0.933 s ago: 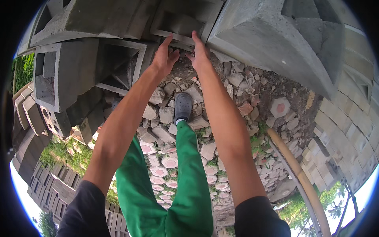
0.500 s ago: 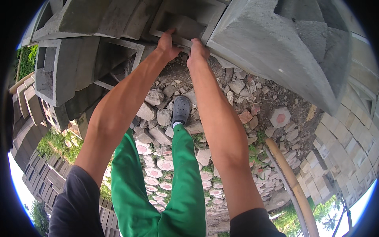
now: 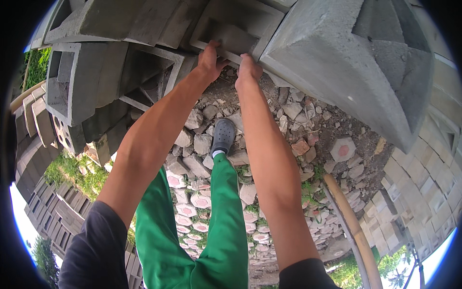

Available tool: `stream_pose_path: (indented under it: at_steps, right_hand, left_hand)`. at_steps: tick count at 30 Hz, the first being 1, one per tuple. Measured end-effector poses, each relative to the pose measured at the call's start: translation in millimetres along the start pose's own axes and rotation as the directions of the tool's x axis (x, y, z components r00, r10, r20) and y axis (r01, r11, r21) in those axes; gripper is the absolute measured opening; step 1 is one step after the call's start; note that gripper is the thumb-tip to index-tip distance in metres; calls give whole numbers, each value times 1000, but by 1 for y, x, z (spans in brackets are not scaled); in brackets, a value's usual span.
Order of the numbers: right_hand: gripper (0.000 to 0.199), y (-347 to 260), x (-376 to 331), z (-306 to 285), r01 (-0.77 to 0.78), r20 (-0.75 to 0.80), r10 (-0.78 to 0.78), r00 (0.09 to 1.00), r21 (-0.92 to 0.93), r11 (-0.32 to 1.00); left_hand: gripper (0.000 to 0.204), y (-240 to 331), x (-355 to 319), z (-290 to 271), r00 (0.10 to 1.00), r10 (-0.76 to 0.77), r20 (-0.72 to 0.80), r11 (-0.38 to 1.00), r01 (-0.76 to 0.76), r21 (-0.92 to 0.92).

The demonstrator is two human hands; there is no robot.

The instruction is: The person picks up hollow concrete blocks from a pile and stacks them into a neat arrangement. They repeatedly lift, rotate, and place the blocks by hand, occasionally shifting debris to reach the next block.

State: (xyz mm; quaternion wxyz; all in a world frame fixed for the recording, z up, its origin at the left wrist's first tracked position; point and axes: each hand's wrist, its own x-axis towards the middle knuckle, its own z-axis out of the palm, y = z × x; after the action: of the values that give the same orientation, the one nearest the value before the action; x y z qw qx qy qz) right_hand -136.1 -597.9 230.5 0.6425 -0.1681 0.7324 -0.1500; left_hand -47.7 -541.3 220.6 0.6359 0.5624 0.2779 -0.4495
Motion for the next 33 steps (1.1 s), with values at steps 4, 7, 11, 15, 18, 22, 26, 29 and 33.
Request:
stream_pose_path:
  at_steps: [4,7,11,15,18,22,26,29,33]
  right_hand:
    - [44,3,-1,-11,2,127,-4,992,20,1000]
    - [44,5,-2,-17,-16,186,11,983,26,1000]
    - [42,3,-7,-19,-28,225,27,974,2,1000]
    - [42,-20,-37,-15,-63,225,64,972,-14,998]
    - [54,-29,-38,-19,-71,253,86,964,-68,995]
    - [85,-20,-55,-28,-42,212,90,973,-220,975]
    - [120,1,-44,-47,6,369,12,930,-47,999]
    - [112,6,-22,-45,-11,491,-88,867,195,981]
    - [97,9,-27,-45,20,460,-79,885,132,991]
  left_hand:
    - [45,-1,-21,4,994,41,-106,996,-33,78]
    - [43,0,-26,-4,994,22,-109,994,-10,111]
    - [43,6,-34,-4,995,35,-97,982,-16,190]
    - [46,31,-57,10,993,12,-121,954,25,300]
    - [49,42,-72,25,985,5,-171,947,50,316]
    - [47,42,-71,21,990,-6,-142,948,51,316]
    - [44,44,-65,15,993,15,-116,943,24,332]
    - [42,44,-64,16,995,9,-104,944,26,328]
    - [44,44,-66,10,993,27,-113,944,12,328]
